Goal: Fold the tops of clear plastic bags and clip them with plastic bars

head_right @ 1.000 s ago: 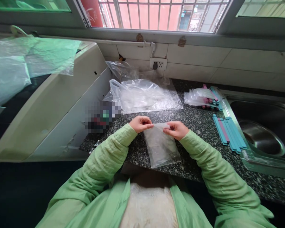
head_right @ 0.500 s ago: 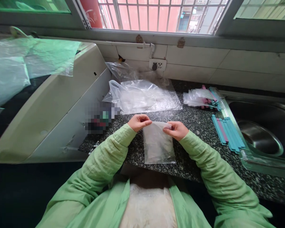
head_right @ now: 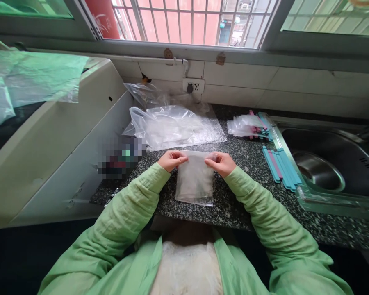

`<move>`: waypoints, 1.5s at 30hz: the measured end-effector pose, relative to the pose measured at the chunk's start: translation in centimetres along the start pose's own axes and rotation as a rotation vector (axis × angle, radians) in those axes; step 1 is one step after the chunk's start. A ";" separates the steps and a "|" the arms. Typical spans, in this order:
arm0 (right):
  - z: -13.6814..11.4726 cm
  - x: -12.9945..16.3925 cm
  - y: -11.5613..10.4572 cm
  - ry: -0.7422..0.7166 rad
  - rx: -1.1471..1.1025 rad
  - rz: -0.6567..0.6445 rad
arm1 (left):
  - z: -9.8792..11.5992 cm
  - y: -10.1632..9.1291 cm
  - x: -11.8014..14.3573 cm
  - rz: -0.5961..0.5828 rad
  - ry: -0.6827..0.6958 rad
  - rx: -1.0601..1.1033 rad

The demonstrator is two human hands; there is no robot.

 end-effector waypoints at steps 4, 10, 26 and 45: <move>0.5 -0.2 -1.0 -0.019 0.004 0.064 | 0.3 0.0 0.0 0.016 0.026 0.032; 0.7 -0.3 -0.8 -0.035 0.018 0.065 | -0.4 0.0 0.0 0.003 0.050 -0.012; -1.0 7.5 -17.9 0.572 1.246 0.661 | -0.6 -0.4 -0.4 0.023 0.027 -0.005; 3.3 8.5 -18.4 0.976 1.330 0.356 | -0.8 -1.1 0.0 0.127 0.126 -0.082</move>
Point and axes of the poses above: each hand's wrist, its own x-axis away from the middle knuckle, its own y-axis out of the palm, z = x × y, the point moved 9 cm from there along -x, towards the middle knuckle, and after that the axes turned 1 degree about -z, right-handed, at the moved point
